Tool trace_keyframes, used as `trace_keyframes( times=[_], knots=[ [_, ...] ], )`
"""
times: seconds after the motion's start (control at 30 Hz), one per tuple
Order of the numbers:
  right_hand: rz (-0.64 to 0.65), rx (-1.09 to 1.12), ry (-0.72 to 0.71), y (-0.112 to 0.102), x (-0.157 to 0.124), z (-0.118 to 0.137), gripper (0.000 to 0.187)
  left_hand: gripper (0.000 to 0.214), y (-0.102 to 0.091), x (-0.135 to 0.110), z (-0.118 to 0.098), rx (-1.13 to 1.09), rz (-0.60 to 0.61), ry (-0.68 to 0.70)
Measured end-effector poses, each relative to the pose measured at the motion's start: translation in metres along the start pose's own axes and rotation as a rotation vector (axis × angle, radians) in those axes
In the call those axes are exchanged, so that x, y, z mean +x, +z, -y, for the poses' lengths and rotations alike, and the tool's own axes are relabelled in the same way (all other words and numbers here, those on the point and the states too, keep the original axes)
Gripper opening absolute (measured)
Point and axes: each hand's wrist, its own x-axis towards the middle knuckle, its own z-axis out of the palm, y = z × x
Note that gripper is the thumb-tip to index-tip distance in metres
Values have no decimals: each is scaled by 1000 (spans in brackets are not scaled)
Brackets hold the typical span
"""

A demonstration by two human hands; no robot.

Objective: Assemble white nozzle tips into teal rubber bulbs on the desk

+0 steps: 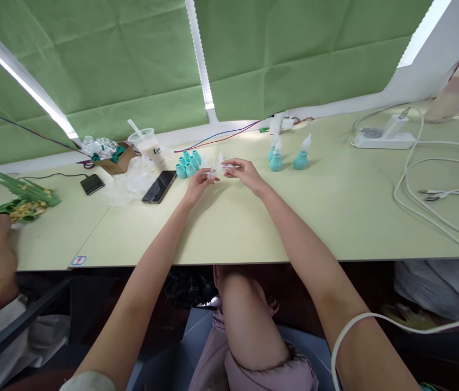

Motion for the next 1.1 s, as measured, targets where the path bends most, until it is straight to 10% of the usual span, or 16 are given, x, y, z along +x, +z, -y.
trace_keyframes(
  times=[0.7,0.93,1.1],
  knots=[
    [8,-109,55,0,-2,-2,43,32,-26,-8,4,980,-522,-22],
    [17,-126,67,2,-3,-2,39,35,-31,-11,5,1193,-293,-77],
    [28,-123,82,2,-1,-5,38,23,-32,-9,7,1140,-409,-9]
  ],
)
